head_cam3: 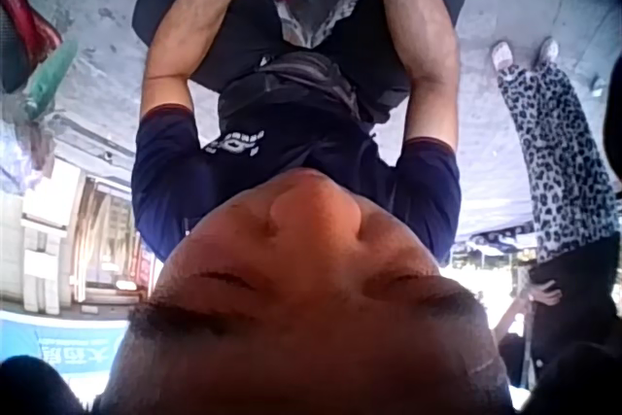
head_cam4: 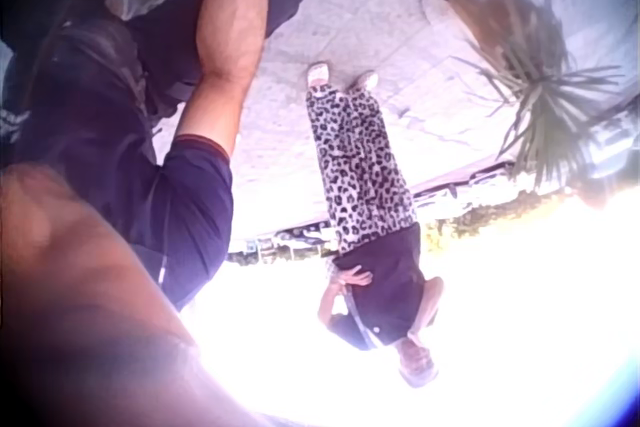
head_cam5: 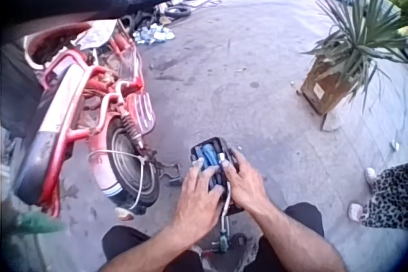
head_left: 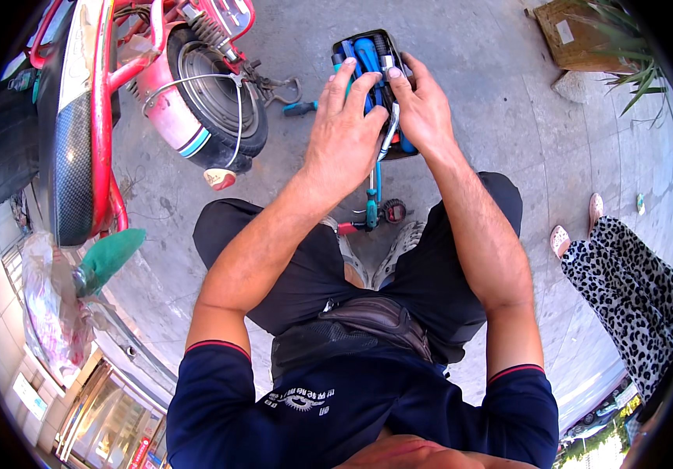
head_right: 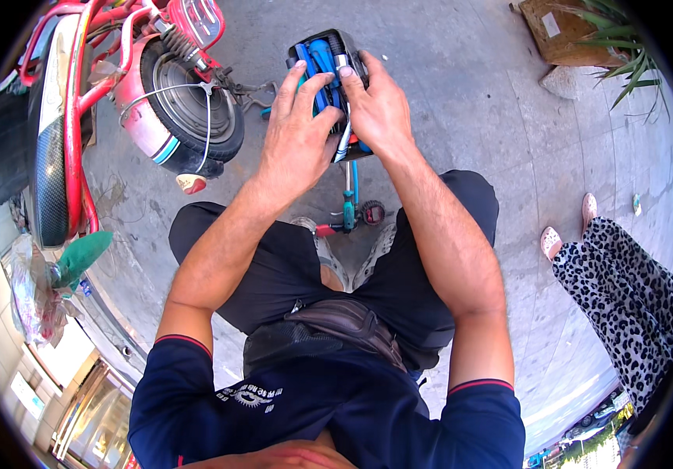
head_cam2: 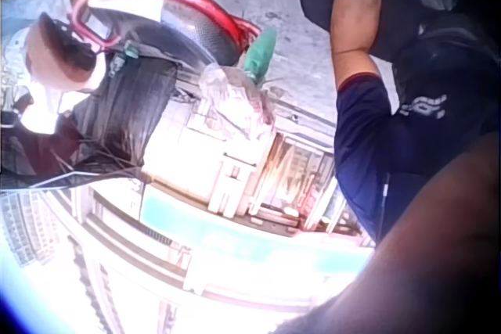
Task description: The person uses pliers to work on the wiring near the rear wheel of an electric scooter, walks to a toolbox to retrieve more tools, and uses a metal prying tool to manipulate the wheel assembly.
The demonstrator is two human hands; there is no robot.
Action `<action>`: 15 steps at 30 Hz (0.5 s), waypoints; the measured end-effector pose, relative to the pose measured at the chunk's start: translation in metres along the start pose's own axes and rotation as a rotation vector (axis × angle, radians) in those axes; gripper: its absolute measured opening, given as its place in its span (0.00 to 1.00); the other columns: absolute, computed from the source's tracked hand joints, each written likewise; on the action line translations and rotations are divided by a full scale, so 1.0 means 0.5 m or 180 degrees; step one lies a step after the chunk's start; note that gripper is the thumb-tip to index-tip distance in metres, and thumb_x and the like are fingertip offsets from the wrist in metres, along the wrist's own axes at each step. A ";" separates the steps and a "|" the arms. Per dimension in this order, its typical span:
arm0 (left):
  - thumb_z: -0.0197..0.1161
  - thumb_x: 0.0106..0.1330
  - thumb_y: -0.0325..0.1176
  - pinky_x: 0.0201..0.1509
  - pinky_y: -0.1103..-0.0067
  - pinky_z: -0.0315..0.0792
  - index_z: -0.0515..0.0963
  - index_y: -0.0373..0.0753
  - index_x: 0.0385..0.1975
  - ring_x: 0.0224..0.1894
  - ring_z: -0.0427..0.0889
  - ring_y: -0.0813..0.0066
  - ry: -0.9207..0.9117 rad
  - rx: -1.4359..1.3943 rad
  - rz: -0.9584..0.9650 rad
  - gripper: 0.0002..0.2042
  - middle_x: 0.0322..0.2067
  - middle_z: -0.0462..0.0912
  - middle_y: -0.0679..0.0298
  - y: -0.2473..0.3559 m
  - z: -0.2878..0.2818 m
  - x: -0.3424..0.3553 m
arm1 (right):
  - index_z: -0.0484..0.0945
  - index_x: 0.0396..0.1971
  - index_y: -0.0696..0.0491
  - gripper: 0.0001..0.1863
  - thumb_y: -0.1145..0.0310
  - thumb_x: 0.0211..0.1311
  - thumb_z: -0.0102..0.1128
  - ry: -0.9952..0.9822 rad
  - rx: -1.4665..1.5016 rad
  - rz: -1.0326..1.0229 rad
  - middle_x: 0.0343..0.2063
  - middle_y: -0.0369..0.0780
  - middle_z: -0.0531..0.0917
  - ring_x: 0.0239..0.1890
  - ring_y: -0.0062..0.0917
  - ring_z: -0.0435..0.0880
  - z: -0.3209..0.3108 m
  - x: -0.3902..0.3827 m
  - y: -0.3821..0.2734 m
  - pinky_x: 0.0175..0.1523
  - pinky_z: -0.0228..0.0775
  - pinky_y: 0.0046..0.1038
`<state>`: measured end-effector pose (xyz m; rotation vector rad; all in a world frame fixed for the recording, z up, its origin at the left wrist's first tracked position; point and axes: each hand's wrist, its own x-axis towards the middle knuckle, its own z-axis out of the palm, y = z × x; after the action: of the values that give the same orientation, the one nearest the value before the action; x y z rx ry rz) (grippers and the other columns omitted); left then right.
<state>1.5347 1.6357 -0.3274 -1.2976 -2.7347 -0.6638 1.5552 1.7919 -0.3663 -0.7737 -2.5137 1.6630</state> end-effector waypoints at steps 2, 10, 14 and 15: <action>0.73 0.50 0.27 0.70 0.54 0.58 0.81 0.40 0.33 0.70 0.57 0.44 -0.0039 -0.0456 -0.0128 0.11 0.60 0.69 0.55 0.003 -0.007 0.005 | 0.68 0.64 0.58 0.31 0.50 0.71 0.53 -0.0050 -0.0008 -0.0085 0.48 0.55 0.83 0.51 0.43 0.84 -0.011 0.007 0.004 0.56 0.73 0.37; 0.69 0.62 0.26 0.62 0.71 0.68 0.77 0.35 0.38 0.58 0.74 0.67 0.0604 -0.3040 -0.0979 0.08 0.52 0.77 0.57 -0.013 -0.075 0.005 | 0.68 0.66 0.57 0.27 0.56 0.74 0.51 -0.0431 0.0905 0.0084 0.51 0.48 0.82 0.53 0.29 0.80 -0.068 0.071 0.035 0.59 0.70 0.29; 0.65 0.67 0.25 0.54 0.78 0.73 0.74 0.35 0.40 0.46 0.79 0.76 0.0417 -0.4480 -0.1928 0.07 0.43 0.82 0.61 0.013 -0.094 -0.049 | 0.67 0.67 0.54 0.26 0.57 0.75 0.50 -0.0234 0.0477 0.0057 0.55 0.47 0.80 0.57 0.29 0.77 -0.130 0.152 0.151 0.62 0.67 0.30; 0.64 0.68 0.25 0.53 0.78 0.73 0.74 0.36 0.40 0.45 0.79 0.77 0.0302 -0.4358 -0.2189 0.06 0.41 0.82 0.61 0.014 -0.100 -0.078 | 0.66 0.68 0.52 0.26 0.57 0.75 0.49 -0.0174 0.0216 0.0155 0.57 0.46 0.79 0.58 0.30 0.76 -0.127 0.150 0.163 0.63 0.65 0.31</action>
<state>1.5581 1.5913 -0.2883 -0.1186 -2.4250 -2.7838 1.5392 1.9023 -0.4281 -0.8004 -2.4782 1.7987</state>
